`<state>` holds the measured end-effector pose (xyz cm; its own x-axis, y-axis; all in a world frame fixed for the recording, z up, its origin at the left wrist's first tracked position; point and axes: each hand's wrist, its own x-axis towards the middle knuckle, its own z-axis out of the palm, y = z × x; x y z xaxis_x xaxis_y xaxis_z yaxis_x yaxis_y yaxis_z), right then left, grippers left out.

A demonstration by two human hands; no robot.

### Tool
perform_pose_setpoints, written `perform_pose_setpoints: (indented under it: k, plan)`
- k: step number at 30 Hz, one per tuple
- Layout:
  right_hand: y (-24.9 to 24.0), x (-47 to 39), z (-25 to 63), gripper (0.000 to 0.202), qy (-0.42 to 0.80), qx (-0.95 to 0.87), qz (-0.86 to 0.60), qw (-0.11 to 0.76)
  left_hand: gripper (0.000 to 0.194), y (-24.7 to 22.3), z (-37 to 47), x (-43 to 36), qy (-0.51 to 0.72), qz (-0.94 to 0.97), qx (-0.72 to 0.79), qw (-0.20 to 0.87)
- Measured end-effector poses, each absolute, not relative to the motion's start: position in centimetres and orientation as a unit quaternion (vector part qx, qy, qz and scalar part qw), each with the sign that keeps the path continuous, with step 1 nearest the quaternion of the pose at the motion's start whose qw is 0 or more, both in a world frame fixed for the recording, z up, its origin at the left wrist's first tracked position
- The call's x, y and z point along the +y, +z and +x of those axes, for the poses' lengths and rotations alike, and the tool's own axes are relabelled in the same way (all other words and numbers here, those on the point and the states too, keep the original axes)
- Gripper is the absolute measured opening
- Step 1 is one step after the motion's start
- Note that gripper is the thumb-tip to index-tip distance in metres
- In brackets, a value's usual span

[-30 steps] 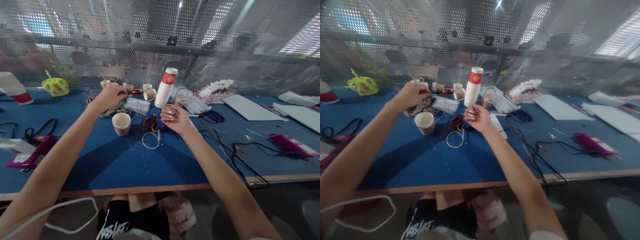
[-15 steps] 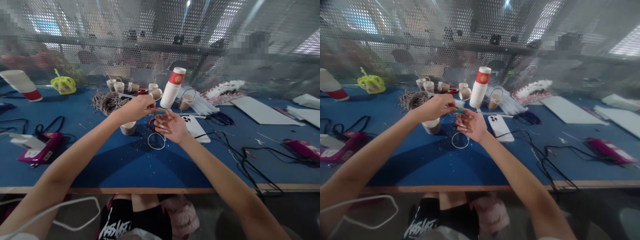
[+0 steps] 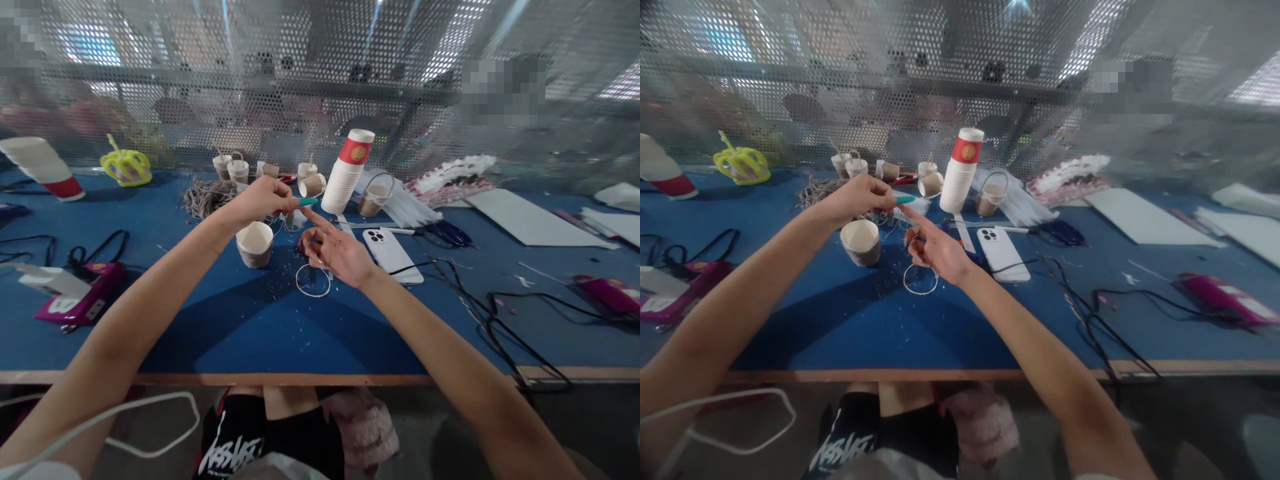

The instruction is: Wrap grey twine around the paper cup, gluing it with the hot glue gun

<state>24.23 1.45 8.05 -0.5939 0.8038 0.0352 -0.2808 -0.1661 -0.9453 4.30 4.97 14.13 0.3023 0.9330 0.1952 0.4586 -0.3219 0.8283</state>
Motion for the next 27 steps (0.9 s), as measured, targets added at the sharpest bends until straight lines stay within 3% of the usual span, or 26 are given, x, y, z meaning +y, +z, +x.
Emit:
perform_pose_setpoints:
  k: [4, 11, 20, 27]
  plan:
    - [8.1, 1.7, 24.5, 0.033, 0.684, -0.563, -0.262, 0.383, 0.033, 14.5, 3.6, 4.8, 0.316, 0.764, 0.435, 0.358]
    - [7.4, 1.9, 24.2, 0.03, 0.603, -0.608, -0.297, 0.424, 0.033, 14.8, 3.0, 4.8, 0.252, 0.835, 0.448, 0.194]
    - [8.7, 2.0, 24.8, 0.025, 0.671, -0.545, -0.287, 0.413, 0.03, 14.9, 2.5, 5.1, 0.223, 0.812, 0.326, 0.429]
    - [8.0, 2.1, 24.8, 0.026, 0.649, -0.559, -0.308, 0.415, 0.039, 13.7, 2.9, 6.0, 0.215, 0.811, 0.316, 0.444]
